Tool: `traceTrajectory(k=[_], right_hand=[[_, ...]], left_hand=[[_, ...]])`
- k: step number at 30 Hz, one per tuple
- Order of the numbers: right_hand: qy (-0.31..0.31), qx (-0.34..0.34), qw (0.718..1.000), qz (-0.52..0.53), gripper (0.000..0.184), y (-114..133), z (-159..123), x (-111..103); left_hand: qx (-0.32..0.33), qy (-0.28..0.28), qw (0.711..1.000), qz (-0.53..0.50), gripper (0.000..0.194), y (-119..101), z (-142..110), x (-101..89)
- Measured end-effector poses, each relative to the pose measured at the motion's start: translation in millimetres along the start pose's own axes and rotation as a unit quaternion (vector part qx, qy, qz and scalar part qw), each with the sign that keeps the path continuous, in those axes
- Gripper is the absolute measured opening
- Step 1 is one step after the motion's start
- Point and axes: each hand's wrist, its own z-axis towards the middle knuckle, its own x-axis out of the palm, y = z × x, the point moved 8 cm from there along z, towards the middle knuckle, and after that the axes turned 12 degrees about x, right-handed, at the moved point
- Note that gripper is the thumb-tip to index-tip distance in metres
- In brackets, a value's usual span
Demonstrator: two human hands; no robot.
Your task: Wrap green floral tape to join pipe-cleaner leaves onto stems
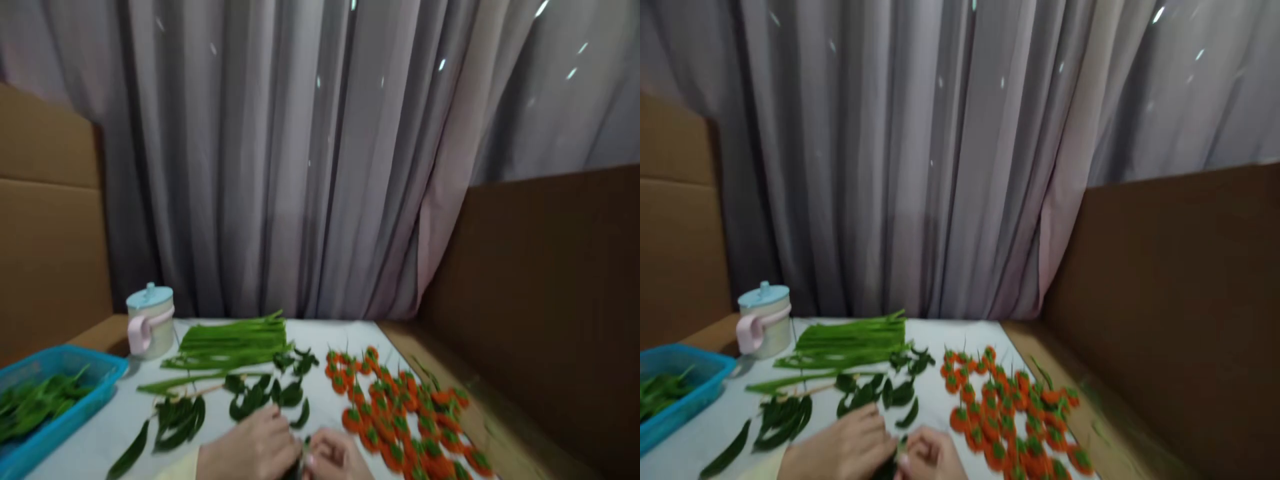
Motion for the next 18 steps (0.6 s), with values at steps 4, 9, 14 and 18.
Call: traceTrajectory(k=[4, 9, 14, 18], right_hand=[[-0.007, 0.009, 0.996, 0.084, 0.035, -1, -15, 10], [0.0, 0.03, 0.996, 0.087, 0.03, 6, -15, 6], [-0.006, 0.036, 0.997, 0.073, 0.029, 6, -18, 7], [-0.013, 0.02, 0.997, 0.07, 0.027, 10, -19, 5]], left_hand=[[0.028, -0.004, 1.0, -0.009, 0.028, 1, 1, -7.8], [0.037, 0.018, 0.999, -0.033, 0.025, 6, -3, -3.5], [0.038, 0.01, 0.998, -0.045, 0.026, 7, -5, -1.3], [0.017, 0.002, 0.997, -0.077, 0.024, 11, -6, 0.3]])
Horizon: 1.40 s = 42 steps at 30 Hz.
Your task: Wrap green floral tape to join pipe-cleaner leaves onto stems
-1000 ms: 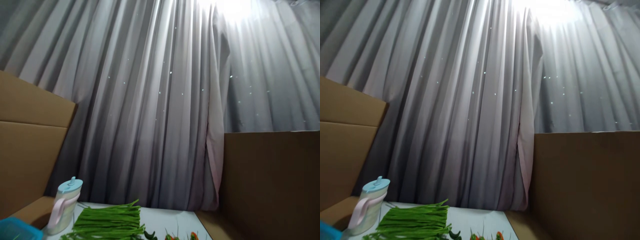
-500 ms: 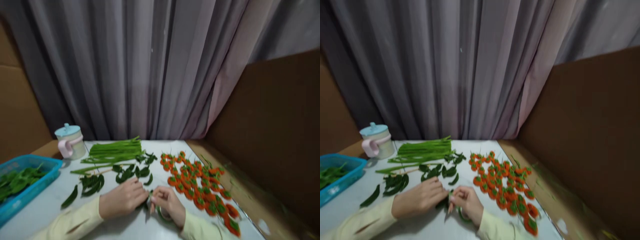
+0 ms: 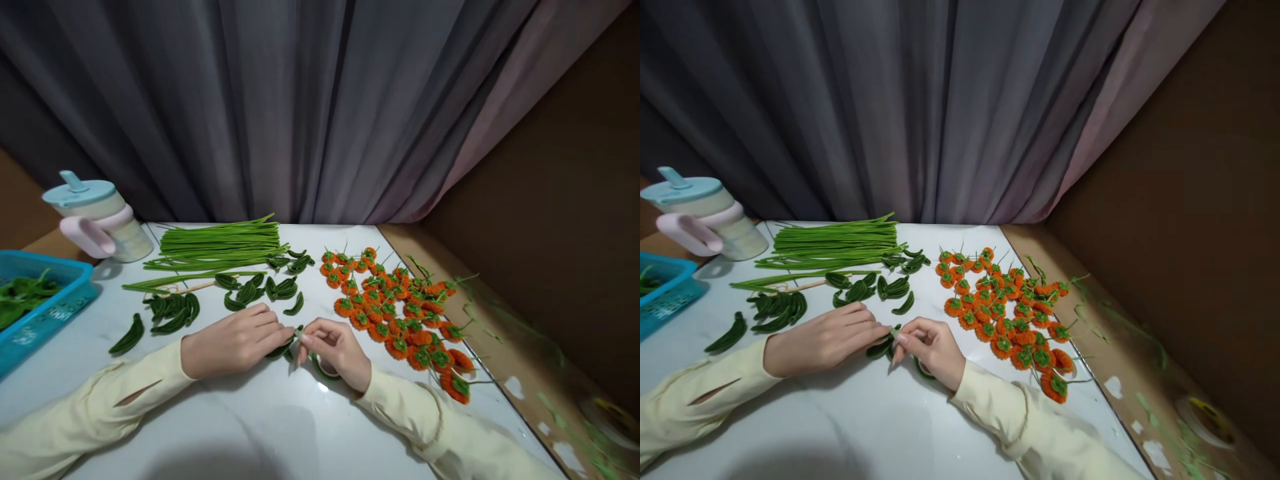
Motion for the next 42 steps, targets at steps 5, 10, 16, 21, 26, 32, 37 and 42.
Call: traceTrajectory(k=[5, 10, 16, 21, 26, 32, 37, 42], right_hand=[[0.0, -0.002, 1.0, -0.001, 0.027, 1, -1, 0], [-0.011, -0.001, 1.0, -0.008, 0.026, 3, -1, 0], [-0.001, 0.029, 0.999, 0.015, 0.029, -2, 1, 2], [0.006, 0.005, 1.0, 0.015, 0.028, -2, 2, 3], [0.008, 0.0, 1.0, 0.016, 0.029, -1, 2, 3], [0.007, -0.006, 1.0, 0.015, 0.029, 0, 2, 2], [0.009, -0.015, 1.0, 0.018, 0.029, 0, 2, 3], [0.009, -0.009, 1.0, 0.019, 0.03, 0, 3, 2]], left_hand=[[-0.041, -0.009, 0.998, -0.045, 0.022, 6, -2, 2.6], [-0.039, -0.015, 0.998, -0.041, 0.022, 5, -3, 3.2], [0.005, -0.011, 1.0, -0.01, 0.024, -1, 0, -1.3], [0.015, 0.003, 1.0, 0.007, 0.025, -1, 0, 0.3], [0.017, -0.005, 1.0, 0.025, 0.026, -2, -2, 2.8], [-0.011, -0.065, 0.997, 0.05, 0.024, -2, -1, -2.2], [0.002, -0.065, 0.993, 0.102, 0.026, -8, 0, -0.8], [-0.02, -0.06, 0.994, 0.093, 0.029, -7, -1, 1.5]])
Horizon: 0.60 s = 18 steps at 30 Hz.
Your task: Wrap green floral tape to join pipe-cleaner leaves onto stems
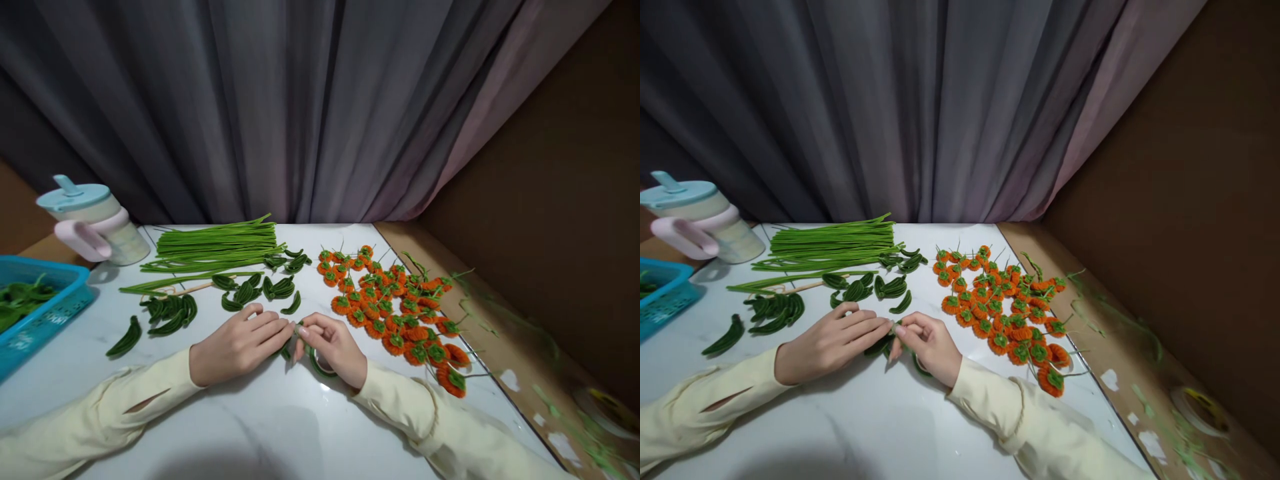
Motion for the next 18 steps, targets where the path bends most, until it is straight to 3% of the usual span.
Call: traceTrajectory(k=[13, 18], right_hand=[[0.002, 0.013, 1.0, -0.003, 0.028, 0, -2, -1], [0.002, 0.02, 1.0, -0.012, 0.029, 2, -2, 0]], left_hand=[[-0.013, -0.004, 0.998, -0.053, 0.029, 7, 2, -2.9], [-0.036, -0.004, 0.992, -0.121, 0.031, 12, 0, -0.5]])
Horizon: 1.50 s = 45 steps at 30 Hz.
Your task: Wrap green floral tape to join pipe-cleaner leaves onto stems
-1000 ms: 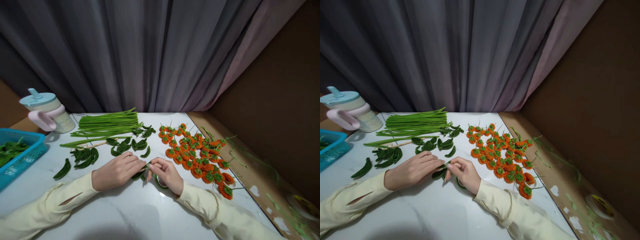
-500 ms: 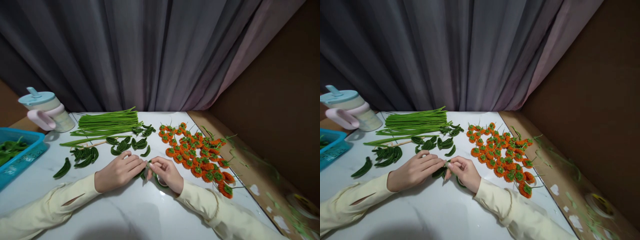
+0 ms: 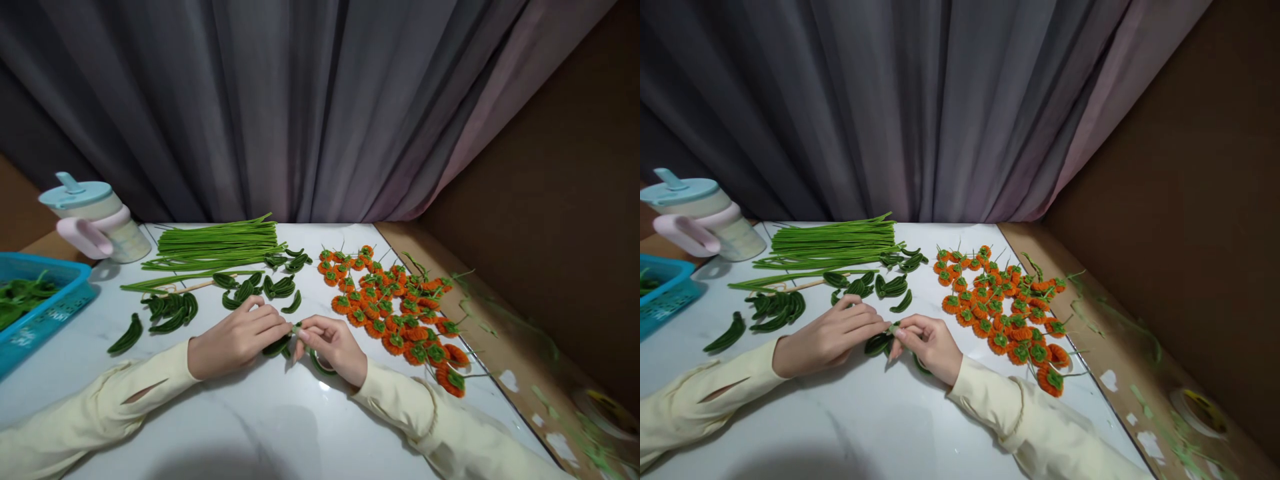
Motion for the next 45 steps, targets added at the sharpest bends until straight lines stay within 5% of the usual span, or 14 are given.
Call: traceTrajectory(k=[8, 32, 45], right_hand=[[0.003, -0.004, 1.0, 0.017, 0.027, 1, 0, -1], [-0.011, 0.002, 1.0, 0.003, 0.026, -1, 0, -3], [-0.006, 0.013, 1.0, 0.006, 0.026, -2, 0, -2]], left_hand=[[-0.08, -0.019, 0.991, -0.109, 0.016, 11, -7, 9.0], [0.012, -0.04, 0.998, -0.045, 0.028, -2, -4, 4.9], [-0.025, -0.094, 0.99, -0.098, 0.027, 1, -5, -0.9]])
